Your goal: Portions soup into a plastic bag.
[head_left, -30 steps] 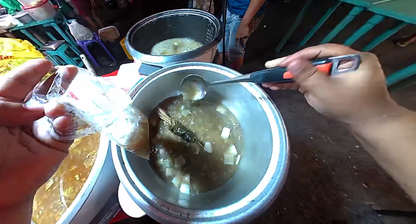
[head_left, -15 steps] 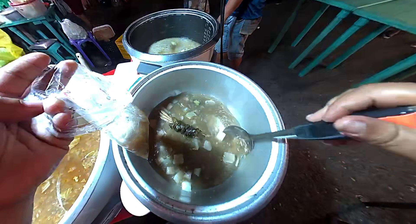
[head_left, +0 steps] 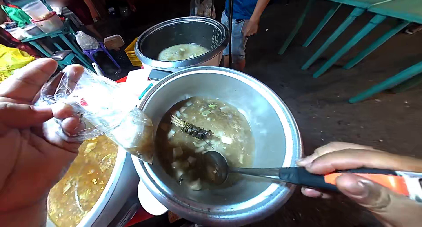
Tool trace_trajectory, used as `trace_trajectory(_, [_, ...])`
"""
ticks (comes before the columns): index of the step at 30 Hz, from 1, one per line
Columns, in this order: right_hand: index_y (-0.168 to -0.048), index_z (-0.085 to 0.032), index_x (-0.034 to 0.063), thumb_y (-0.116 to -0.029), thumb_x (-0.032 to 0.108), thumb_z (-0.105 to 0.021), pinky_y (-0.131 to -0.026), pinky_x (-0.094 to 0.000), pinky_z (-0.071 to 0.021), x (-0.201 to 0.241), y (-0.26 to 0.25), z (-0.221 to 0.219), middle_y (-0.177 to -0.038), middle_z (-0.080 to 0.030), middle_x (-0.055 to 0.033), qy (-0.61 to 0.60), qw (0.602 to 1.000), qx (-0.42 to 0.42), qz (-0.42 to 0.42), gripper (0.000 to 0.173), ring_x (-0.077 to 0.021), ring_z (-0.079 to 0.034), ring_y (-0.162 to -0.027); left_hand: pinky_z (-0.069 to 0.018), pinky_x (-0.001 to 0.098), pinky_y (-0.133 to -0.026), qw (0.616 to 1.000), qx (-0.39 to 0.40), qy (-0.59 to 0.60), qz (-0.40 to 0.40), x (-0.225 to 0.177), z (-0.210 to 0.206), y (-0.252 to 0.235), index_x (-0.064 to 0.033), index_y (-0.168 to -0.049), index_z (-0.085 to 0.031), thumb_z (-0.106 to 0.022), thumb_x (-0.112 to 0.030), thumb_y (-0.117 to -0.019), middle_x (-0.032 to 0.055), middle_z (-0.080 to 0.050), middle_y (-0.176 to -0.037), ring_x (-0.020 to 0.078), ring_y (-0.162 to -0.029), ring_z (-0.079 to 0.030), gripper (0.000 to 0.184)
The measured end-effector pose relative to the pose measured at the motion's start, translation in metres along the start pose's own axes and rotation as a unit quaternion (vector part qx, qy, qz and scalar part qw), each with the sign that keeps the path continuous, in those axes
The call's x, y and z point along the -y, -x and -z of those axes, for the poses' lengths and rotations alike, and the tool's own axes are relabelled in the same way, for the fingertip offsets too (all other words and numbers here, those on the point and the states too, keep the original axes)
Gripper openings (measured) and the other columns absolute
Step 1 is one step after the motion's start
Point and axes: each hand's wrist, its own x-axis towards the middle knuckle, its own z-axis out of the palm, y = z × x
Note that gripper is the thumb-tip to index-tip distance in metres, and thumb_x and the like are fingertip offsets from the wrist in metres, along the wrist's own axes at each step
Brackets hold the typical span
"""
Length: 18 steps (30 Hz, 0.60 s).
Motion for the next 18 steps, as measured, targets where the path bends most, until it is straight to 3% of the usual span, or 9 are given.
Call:
trace_trajectory(2, [-0.103, -0.077, 0.0205, -0.0941, 0.038, -0.075, -0.063, -0.025, -0.0645, -0.011, -0.004, -0.021, -0.097, -0.074, 0.0058, -0.015, 0.999, -0.036, 0.027, 0.02, -0.0087, -0.073, -0.078, -0.0612, 0.0245, -0.07, 0.998, -0.035, -0.047, -0.006, -0.001, -0.004, 0.003, -0.0146, -0.15, -0.043, -0.025, 0.001, -0.1015, 0.0091, -0.048, -0.155, 0.0154, -0.094, -0.072, 0.054])
trace_trajectory(4, [-0.099, -0.075, 0.0226, -0.0932, 0.041, -0.074, -0.057, -0.0241, -0.0636, -0.019, -0.016, -0.043, -0.089, -0.074, 0.0056, -0.035, 0.995, -0.081, 0.042, 0.02, -0.0084, -0.071, -0.068, -0.0566, 0.0151, -0.059, 0.987, -0.127, -0.098, -0.023, 0.002, -0.024, 0.004, -0.0171, -0.14, -0.051, -0.021, -0.001, -0.1031, 0.0035, -0.06, -0.142, 0.0057, -0.079, -0.071, 0.05])
trace_trajectory(7, [-0.095, -0.074, 0.0217, -0.0908, 0.038, -0.077, -0.054, -0.0266, -0.0633, -0.022, -0.039, -0.069, -0.08, -0.074, 0.0025, -0.06, 0.991, -0.114, 0.024, 0.017, -0.0116, -0.071, -0.059, -0.0508, 0.0077, -0.055, 0.98, -0.168, -0.1, -0.03, 0.002, -0.038, 0.006, -0.0162, -0.134, -0.052, -0.017, -0.003, -0.1049, -0.0001, -0.063, -0.137, -0.0019, -0.07, -0.067, 0.047])
trace_trajectory(11, [-0.093, -0.073, 0.0142, -0.0933, 0.026, -0.073, -0.056, -0.0276, -0.0632, -0.027, -0.07, -0.097, -0.073, -0.074, -0.0028, -0.08, 0.989, -0.111, -0.056, 0.011, -0.0139, -0.072, -0.06, -0.0543, 0.0112, -0.059, 0.99, -0.122, -0.061, -0.037, 0.0, -0.033, 0.007, -0.0137, -0.141, -0.05, -0.018, -0.007, -0.1059, 0.0059, -0.058, -0.143, 0.003, -0.078, -0.069, 0.048])
trace_trajectory(15, [-0.101, -0.068, 0.0031, -0.1031, 0.016, -0.062, -0.062, -0.0342, -0.0652, -0.03, -0.09, -0.103, -0.085, -0.074, -0.012, -0.156, 0.966, -0.118, -0.168, 0.014, -0.0217, -0.074, -0.067, -0.0554, 0.0133, -0.059, 0.989, -0.128, -0.064, -0.03, -0.002, -0.038, 0.003, -0.0141, -0.143, -0.046, -0.02, 0.001, -0.1021, 0.006, -0.058, -0.141, 0.0037, -0.076, -0.069, 0.051])
trace_trajectory(18, [-0.108, -0.064, -0.0017, -0.1071, 0.017, -0.055, -0.061, -0.0376, -0.065, -0.033, -0.092, -0.093, -0.09, -0.071, -0.0154, -0.213, 0.935, -0.151, -0.239, 0.021, -0.0254, -0.074, -0.068, -0.0571, 0.0161, -0.06, 0.989, -0.134, -0.057, -0.027, -0.001, -0.044, 0.001, -0.0155, -0.143, -0.046, -0.022, 0.005, -0.0983, 0.0055, -0.059, -0.138, 0.0053, -0.076, -0.069, 0.055])
